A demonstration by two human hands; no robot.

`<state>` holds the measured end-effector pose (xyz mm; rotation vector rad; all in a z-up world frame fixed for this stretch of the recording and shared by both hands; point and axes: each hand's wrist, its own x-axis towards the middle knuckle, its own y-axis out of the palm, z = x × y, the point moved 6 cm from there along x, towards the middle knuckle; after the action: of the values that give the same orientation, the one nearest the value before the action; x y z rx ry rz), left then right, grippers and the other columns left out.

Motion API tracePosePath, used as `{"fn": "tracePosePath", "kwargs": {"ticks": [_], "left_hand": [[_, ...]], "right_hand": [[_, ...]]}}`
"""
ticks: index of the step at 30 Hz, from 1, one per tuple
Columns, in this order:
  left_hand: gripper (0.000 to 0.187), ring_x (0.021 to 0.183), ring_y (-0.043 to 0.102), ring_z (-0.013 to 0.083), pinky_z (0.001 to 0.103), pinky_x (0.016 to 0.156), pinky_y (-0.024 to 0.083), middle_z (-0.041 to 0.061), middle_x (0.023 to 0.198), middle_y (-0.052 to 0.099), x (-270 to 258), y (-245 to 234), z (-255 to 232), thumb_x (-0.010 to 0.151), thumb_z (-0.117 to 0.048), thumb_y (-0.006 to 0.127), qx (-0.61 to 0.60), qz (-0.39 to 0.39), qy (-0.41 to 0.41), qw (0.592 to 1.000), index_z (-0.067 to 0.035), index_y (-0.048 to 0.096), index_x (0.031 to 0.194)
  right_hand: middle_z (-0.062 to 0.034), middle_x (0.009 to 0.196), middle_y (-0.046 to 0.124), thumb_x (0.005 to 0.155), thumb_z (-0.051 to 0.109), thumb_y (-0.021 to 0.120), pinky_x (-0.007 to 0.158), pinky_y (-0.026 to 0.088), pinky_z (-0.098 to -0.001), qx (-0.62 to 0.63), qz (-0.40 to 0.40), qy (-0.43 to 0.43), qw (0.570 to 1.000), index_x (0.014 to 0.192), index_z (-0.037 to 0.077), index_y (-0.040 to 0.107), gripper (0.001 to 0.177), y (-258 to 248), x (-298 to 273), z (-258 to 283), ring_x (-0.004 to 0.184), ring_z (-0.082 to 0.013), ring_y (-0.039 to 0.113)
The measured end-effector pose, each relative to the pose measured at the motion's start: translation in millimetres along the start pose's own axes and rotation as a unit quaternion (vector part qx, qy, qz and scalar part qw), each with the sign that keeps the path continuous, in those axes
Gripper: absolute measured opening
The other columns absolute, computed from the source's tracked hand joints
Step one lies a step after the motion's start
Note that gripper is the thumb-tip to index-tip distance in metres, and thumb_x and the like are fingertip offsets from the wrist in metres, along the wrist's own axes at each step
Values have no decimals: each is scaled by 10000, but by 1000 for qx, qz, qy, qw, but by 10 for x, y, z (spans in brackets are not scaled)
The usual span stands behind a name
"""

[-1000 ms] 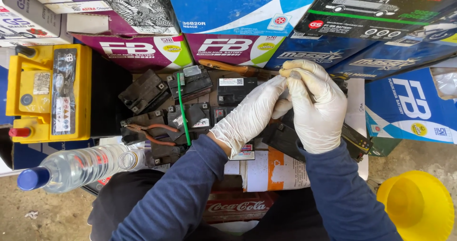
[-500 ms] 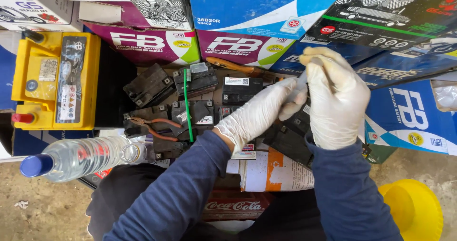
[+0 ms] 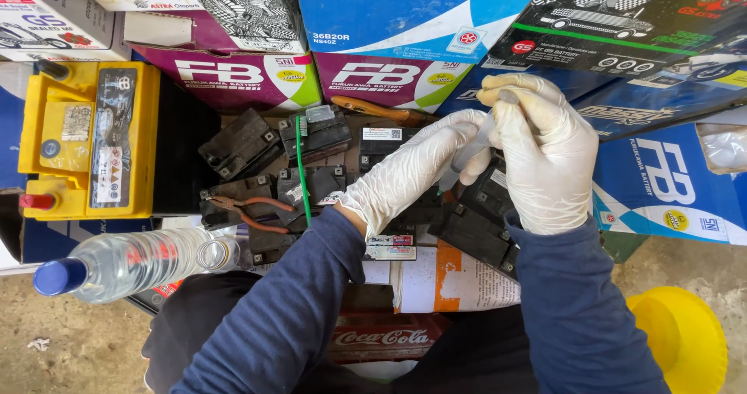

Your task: Servicing lead-acid batteries by adding or removing liquid using a syringe

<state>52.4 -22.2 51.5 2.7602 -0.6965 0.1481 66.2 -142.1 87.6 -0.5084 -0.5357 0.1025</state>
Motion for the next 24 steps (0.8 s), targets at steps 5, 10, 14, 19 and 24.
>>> {"fn": "tracePosePath", "kwargs": {"ticks": [5,10,14,19,24], "left_hand": [[220,701,441,102,263,647,410,-21,777,505,-26,3,12,1031,-288,349,-31,-20,-9,999,-168,525,976],[220,739,441,94,257,661,414,-32,807,524,-55,23,25,1044,-281,386,-55,-33,-17,998,-165,570,1072],[259,826,444,87,252,783,417,-52,880,533,-83,48,-139,1088,-371,416,-3,-28,37,999,-183,595,1088],[219,948,506,91,247,881,420,-25,983,557,-124,116,-248,1094,-326,478,-59,-22,66,996,-166,610,1164],[235,944,482,107,284,1104,375,-10,987,520,-216,301,-585,1137,-344,436,-98,18,108,989,-157,575,1172]], "right_hand": [[-226,1223,677,1075,-63,567,732,625,-328,-13,-10,-21,1000,1140,-82,697,146,-44,20,144,1150,-300,669],[-259,1208,681,1083,-109,555,855,614,-363,-8,-13,-45,999,1120,-115,675,125,-82,10,238,1152,-327,674],[-266,1215,679,1091,-101,579,1029,563,-397,-12,-13,-62,998,1125,-117,685,112,-160,-2,400,1196,-334,659],[-264,1329,633,1097,-34,590,1136,518,-427,-16,0,-85,996,1249,-89,641,170,-287,-109,552,1286,-354,611],[-295,1451,481,1014,-115,472,1250,459,-459,-11,-70,2,997,1406,-152,511,396,-606,-661,489,1431,-376,470]]}}
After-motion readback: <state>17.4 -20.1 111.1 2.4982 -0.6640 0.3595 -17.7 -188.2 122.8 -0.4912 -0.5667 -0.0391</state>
